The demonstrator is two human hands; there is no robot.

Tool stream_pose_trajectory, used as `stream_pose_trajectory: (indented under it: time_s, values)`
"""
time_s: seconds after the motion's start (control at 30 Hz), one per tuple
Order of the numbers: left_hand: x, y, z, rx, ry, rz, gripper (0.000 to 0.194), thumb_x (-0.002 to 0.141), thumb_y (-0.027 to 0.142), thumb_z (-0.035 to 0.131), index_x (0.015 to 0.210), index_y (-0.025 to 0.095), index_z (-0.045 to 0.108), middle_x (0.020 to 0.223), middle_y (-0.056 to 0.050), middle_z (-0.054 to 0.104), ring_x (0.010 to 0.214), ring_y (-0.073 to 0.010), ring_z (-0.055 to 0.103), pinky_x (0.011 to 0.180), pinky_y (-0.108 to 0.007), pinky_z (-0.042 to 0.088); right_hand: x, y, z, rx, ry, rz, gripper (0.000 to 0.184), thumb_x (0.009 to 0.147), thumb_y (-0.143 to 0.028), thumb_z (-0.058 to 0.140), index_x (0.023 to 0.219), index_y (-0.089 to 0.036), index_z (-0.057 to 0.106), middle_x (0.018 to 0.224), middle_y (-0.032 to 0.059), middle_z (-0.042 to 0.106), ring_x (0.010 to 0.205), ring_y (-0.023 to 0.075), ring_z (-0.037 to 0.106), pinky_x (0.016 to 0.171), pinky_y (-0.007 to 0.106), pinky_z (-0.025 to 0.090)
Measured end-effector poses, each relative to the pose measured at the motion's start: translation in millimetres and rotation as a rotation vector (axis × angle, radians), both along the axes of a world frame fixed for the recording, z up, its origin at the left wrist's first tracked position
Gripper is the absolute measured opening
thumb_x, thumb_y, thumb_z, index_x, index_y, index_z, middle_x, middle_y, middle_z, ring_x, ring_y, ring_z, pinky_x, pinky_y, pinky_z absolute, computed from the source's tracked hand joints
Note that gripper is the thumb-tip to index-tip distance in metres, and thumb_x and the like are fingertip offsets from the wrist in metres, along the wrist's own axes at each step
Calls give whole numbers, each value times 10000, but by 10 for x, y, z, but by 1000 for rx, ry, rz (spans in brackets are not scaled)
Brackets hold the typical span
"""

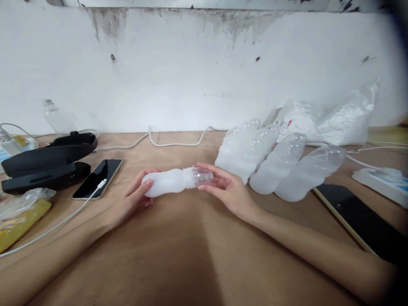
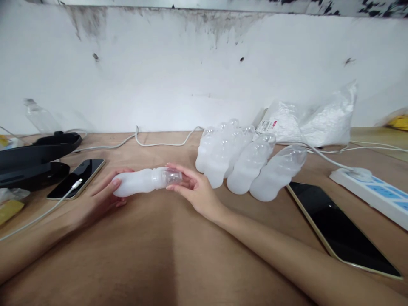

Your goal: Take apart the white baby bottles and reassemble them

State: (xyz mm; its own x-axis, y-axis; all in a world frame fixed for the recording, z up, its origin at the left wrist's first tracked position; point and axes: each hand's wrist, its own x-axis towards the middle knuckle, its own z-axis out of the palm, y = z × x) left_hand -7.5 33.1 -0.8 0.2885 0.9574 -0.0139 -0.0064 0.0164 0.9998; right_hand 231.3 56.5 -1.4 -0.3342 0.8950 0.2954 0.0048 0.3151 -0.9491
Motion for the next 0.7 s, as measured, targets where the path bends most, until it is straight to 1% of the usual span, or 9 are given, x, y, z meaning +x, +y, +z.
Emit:
stream_pose_trajectory:
  time_s: [0.17, 0.33, 0.47, 0.53, 0.63, 0.67, 0.7]
  values:
    - [16, -64, 59, 52, 217, 49, 310, 822, 495, 453, 1062, 300, 470, 887, 1, 484, 748, -143, 454, 645, -221, 438, -6, -1, -13, -28, -2, -31, 371, 661, -159, 665, 1004, -295, 628, 1071, -35, 633, 932, 172, 611, 893, 378, 484]
    - [20, -98, 119, 80, 350, 29, 376, 816, 544, 413, 1090, 288, 444, 883, -10, 487, 763, -160, 478, 649, -236, 455, 3, 3, -24, -16, -28, -19, 385, 651, -163, 676, 1007, -302, 624, 1027, -36, 648, 891, 163, 625, 862, 350, 504]
    - [20, -100, 145, 73, 396, -15, 346, 853, 504, 367, 1117, 283, 396, 903, 2, 469, 781, -148, 476, 672, -238, 442, 16, 23, -25, 27, -50, -1, 387, 650, -171, 683, 1015, -282, 613, 1020, -31, 649, 881, 152, 627, 845, 328, 512]
    - [18, -95, 145, 74, 440, -60, 334, 879, 470, 323, 1144, 272, 359, 810, 19, 468, 704, -129, 466, 629, -227, 418, 20, 29, -22, 49, -60, 12, 389, 649, -169, 687, 1017, -269, 607, 1028, -30, 646, 908, 146, 620, 851, 310, 508]
    - [8, -79, 135, 138, 534, -107, 357, 902, 443, 255, 1184, 234, 321, 636, 46, 432, 583, -120, 424, 573, -229, 373, 27, 28, -14, 65, -81, 20, 391, 658, -169, 687, 1027, -260, 593, 1043, -23, 635, 930, 139, 609, 859, 295, 500]
    - [2, -70, 132, 159, 561, -111, 368, 905, 440, 245, 1197, 227, 315, 618, 48, 433, 582, -124, 428, 584, -236, 374, 30, 27, -9, 73, -85, 21, 390, 659, -172, 688, 1027, -257, 588, 1045, -18, 632, 932, 139, 606, 860, 298, 498]
    - [-6, -59, 130, 182, 578, -106, 376, 905, 440, 246, 1208, 228, 313, 641, 41, 459, 614, -131, 452, 614, -246, 385, 31, 26, -3, 85, -87, 22, 389, 662, -177, 688, 1028, -254, 582, 1054, -11, 625, 941, 143, 601, 866, 306, 494]
